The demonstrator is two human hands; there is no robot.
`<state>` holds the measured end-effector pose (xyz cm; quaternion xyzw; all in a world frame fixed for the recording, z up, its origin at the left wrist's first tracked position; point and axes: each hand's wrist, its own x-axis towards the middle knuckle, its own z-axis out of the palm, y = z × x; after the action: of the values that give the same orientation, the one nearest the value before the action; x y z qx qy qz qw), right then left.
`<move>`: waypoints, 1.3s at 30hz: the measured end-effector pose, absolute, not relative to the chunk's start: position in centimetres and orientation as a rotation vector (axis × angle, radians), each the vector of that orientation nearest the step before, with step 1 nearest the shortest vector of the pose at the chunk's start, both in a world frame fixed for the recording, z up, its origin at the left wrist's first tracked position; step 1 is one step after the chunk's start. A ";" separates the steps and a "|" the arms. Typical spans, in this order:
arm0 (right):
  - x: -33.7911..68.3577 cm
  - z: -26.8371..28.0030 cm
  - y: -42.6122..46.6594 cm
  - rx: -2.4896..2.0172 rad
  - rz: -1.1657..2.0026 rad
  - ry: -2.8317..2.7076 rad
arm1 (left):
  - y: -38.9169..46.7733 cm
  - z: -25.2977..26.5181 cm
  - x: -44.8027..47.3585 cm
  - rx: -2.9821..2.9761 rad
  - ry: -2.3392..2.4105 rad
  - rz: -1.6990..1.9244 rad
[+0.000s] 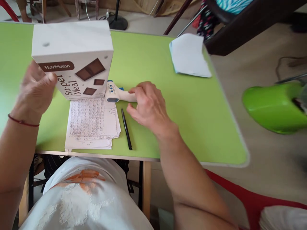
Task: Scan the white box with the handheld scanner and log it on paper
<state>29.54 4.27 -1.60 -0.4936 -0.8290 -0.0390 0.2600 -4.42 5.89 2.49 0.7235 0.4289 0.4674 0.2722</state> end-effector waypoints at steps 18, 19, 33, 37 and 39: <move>25.9 4.9 -2.0 -0.987 0.947 -1.627 | 3.7 1.5 -3.4 1.353 1.022 1.521; 24.7 5.0 -3.4 -0.880 1.111 -1.550 | 3.2 1.7 -3.1 1.304 0.990 1.464; 17.8 1.9 -5.1 -0.811 1.522 -1.165 | 1.7 1.5 -1.7 1.180 1.070 1.334; 17.9 1.5 -5.3 -0.896 1.507 -1.138 | 1.8 1.3 -1.7 1.212 1.075 1.348; 17.8 1.3 -5.3 -0.925 1.504 -1.124 | 1.9 1.3 -1.7 1.225 1.086 1.347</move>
<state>17.82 -5.30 1.35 -0.3826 -0.4650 0.6221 0.5003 -1.66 1.85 1.32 0.5041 0.4470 0.5543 0.4887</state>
